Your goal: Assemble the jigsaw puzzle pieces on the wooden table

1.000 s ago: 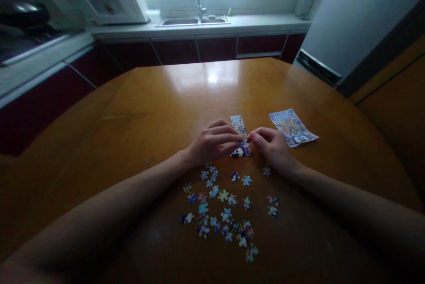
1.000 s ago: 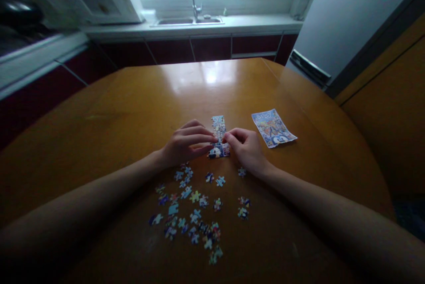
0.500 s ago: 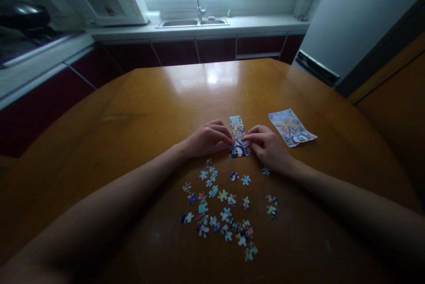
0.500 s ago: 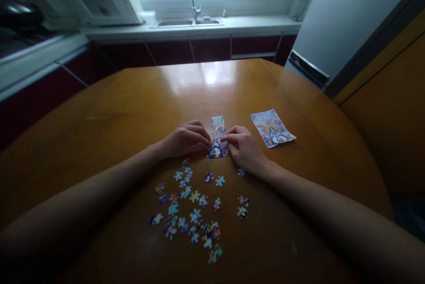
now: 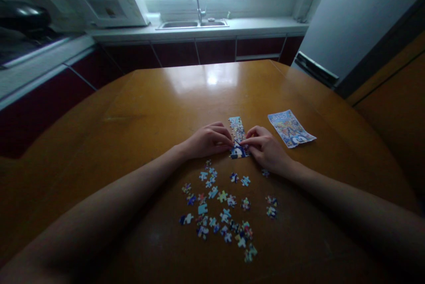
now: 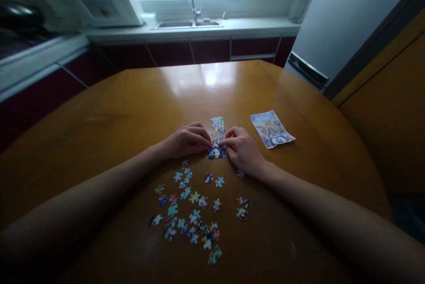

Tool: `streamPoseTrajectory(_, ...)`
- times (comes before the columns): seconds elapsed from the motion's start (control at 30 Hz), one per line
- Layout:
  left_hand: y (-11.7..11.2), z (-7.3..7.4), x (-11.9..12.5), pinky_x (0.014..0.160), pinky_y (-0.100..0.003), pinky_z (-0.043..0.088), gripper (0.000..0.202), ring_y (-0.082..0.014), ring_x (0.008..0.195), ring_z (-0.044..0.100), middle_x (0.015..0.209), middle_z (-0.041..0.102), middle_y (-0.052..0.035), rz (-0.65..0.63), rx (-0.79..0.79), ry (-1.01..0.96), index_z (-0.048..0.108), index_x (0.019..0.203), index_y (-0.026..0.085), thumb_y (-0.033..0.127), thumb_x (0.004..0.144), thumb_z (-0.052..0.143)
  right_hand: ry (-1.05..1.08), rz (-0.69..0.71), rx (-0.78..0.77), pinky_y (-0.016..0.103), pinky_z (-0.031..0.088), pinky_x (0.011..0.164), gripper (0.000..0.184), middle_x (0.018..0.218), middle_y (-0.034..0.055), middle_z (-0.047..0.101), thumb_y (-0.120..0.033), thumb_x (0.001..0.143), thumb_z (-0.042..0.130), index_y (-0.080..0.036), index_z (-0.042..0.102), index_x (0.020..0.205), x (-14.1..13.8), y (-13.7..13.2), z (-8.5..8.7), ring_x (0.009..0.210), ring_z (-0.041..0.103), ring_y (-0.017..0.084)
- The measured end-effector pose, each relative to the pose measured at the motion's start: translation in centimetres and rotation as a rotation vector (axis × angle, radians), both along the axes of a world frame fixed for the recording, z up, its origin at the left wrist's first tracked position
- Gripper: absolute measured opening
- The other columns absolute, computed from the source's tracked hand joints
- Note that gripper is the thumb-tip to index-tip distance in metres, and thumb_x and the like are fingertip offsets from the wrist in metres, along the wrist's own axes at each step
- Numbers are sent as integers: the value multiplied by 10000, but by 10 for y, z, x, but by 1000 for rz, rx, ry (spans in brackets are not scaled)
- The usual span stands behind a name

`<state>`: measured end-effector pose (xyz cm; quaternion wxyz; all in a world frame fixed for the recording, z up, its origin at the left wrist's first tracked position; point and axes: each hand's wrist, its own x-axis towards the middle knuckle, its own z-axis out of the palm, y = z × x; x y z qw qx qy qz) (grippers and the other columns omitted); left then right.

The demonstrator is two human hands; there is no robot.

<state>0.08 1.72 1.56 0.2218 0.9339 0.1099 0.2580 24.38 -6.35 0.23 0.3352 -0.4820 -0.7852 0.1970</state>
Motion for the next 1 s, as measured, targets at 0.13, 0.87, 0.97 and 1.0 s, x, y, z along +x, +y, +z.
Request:
streamPoseTrajectory(0.13, -1, 1, 0, 796, -331, 528, 137, -173, 870, 630, 932, 756, -58, 2, -4, 20, 787, 979, 255, 291, 953, 658, 10, 1, -4, 414, 512, 889, 267, 998, 74, 651, -101, 866, 614, -269, 810, 931, -1, 0, 0, 989, 597, 233)
streamPoseTrajectory(0.87, -2, 4, 0, 835, -344, 535, 96, -178, 907, 661, 970, 739, -66, -9, -26, 31, 775, 963, 236, 250, 918, 690, 14, -1, -1, 408, 513, 884, 285, 991, 68, 655, -78, 867, 611, -273, 807, 934, 0, -1, -1, 987, 602, 228)
streamPoseTrajectory(0.97, -3, 6, 0, 841, -353, 537, 107, -184, 911, 660, 976, 737, -69, -5, -16, 41, 773, 969, 236, 258, 921, 680, 13, 1, 3, 412, 513, 888, 278, 989, 71, 655, -81, 866, 611, -269, 807, 924, 0, 0, 0, 988, 600, 231)
streamPoseTrajectory(1.0, -3, 6, 0, 834, -351, 538, 109, -184, 906, 660, 969, 738, -70, -4, -7, 38, 774, 965, 237, 261, 924, 676, 13, 3, 3, 414, 513, 891, 279, 989, 70, 655, -82, 865, 612, -274, 807, 920, 0, 0, 0, 988, 599, 231)
